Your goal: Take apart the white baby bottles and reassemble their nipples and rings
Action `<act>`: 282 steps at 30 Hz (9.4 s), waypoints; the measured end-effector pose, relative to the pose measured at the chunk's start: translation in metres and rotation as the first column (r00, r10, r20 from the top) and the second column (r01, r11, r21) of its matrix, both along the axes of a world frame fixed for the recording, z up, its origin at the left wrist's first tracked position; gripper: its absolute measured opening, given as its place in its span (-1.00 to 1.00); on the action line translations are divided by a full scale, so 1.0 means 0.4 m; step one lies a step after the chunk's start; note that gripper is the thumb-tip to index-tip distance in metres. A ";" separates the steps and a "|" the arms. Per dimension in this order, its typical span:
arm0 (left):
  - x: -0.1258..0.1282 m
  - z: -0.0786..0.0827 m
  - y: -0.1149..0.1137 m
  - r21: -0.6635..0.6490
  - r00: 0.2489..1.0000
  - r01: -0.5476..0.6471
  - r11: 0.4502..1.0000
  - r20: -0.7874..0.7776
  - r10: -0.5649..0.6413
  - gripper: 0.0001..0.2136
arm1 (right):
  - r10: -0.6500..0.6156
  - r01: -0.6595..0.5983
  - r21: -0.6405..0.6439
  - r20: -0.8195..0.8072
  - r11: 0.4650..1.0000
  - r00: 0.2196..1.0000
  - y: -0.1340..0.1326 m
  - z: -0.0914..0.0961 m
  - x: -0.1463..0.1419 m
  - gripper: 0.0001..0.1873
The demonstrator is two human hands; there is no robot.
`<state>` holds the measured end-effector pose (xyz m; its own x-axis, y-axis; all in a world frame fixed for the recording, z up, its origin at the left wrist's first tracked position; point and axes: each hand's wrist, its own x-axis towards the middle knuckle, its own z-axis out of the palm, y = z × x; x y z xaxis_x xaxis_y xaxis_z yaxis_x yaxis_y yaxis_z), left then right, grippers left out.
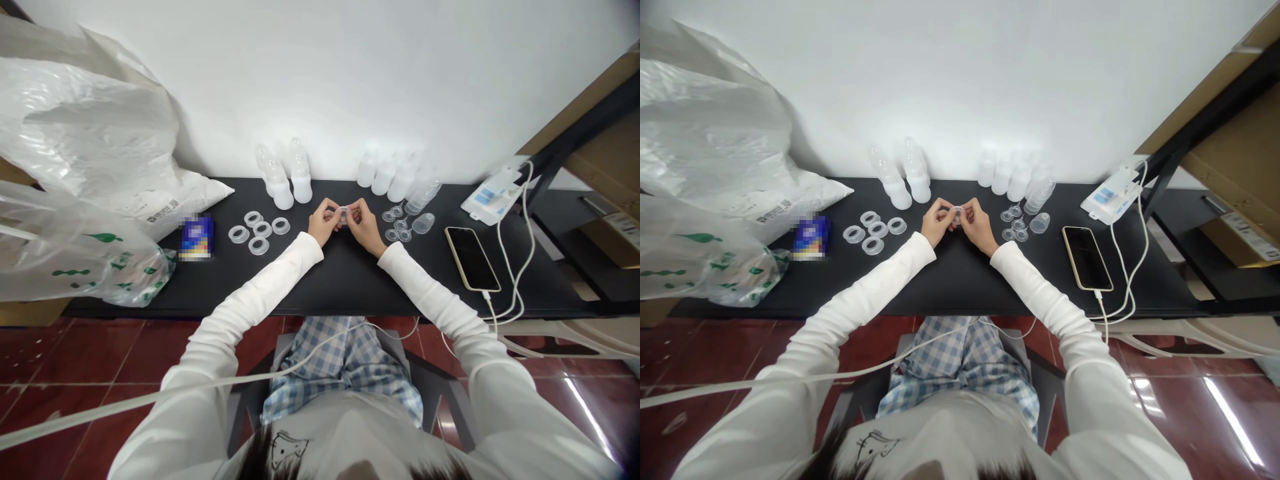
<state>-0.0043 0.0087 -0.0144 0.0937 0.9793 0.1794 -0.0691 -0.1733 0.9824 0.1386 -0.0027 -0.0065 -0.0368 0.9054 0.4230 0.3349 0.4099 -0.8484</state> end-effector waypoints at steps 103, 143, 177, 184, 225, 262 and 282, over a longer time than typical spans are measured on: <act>0.278 0.043 0.361 0.158 0.933 -0.247 0.956 -0.227 0.278 -0.54 | -0.302 0.323 0.065 -0.217 0.944 0.928 0.038 0.053 0.167 -0.57; -0.134 0.117 0.032 -0.610 0.700 0.578 0.542 0.029 -0.714 -0.37 | 0.275 -0.457 0.341 0.465 0.821 0.841 -0.061 0.082 0.137 -0.74; -0.013 0.062 -0.062 0.444 0.738 0.275 0.853 -0.666 0.109 -0.39 | -0.434 -0.063 0.559 0.705 0.827 0.561 -0.058 0.091 0.139 -0.53; 0.011 0.069 -0.078 0.505 0.599 0.243 0.828 -0.750 0.281 -0.32 | -0.435 0.161 0.443 0.634 0.882 0.639 -0.070 0.090 0.108 -0.58; -0.046 0.080 -0.044 0.124 0.824 0.357 0.926 -0.508 -0.249 -0.33 | -0.166 -0.087 0.489 0.451 0.868 0.877 0.000 0.013 0.167 -0.38; 0.009 0.033 -0.025 0.434 0.605 0.109 0.894 -0.743 0.287 -0.44 | -0.267 0.275 0.134 0.802 0.952 0.534 -0.048 0.174 0.090 -0.51; 0.058 -0.032 0.077 0.295 0.679 -0.475 0.829 -0.476 0.558 -0.48 | -0.141 0.105 0.120 0.966 0.987 0.215 -0.179 0.082 0.249 -0.64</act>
